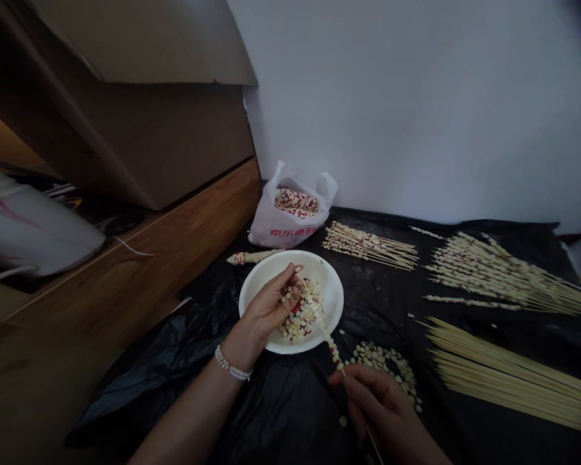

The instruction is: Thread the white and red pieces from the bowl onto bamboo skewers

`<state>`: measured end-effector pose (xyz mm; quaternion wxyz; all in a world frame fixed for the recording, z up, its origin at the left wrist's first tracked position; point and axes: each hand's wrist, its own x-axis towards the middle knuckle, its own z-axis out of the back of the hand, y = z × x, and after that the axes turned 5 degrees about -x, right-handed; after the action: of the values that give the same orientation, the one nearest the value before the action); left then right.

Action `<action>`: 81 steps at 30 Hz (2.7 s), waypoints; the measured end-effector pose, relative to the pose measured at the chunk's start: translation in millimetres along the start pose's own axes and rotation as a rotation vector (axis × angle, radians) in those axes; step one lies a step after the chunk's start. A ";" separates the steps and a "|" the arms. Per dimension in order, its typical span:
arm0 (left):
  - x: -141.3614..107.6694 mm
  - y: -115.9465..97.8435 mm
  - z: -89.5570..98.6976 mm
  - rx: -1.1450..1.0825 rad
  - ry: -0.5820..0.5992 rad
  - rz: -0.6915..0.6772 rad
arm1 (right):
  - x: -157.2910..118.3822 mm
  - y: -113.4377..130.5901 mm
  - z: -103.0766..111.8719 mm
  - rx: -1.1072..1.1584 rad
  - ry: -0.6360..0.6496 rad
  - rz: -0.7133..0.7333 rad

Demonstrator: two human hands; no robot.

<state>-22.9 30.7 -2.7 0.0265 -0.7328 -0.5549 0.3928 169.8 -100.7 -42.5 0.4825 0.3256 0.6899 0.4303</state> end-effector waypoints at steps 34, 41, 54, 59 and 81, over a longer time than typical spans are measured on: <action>0.1 10.3 14.9 0.323 0.275 0.154 | -1.1 0.0 7.1 -0.088 -0.086 0.090; -1.8 0.5 3.9 0.074 0.163 0.119 | 2.1 -4.9 10.5 -0.036 -0.096 0.068; 2.3 -2.8 1.8 -0.043 0.041 0.073 | -0.2 1.8 6.3 -0.091 -0.104 0.080; 5.1 -4.1 6.2 -0.032 0.077 0.070 | -0.9 0.7 4.1 -0.068 -0.108 0.063; 0.6 2.1 4.8 0.044 0.094 -0.084 | -0.7 4.9 2.2 -0.111 -0.072 0.070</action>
<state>-24.1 28.4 -7.2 0.0852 -0.7259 -0.5745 0.3685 172.3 -98.6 -38.1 0.5088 0.3375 0.6353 0.4728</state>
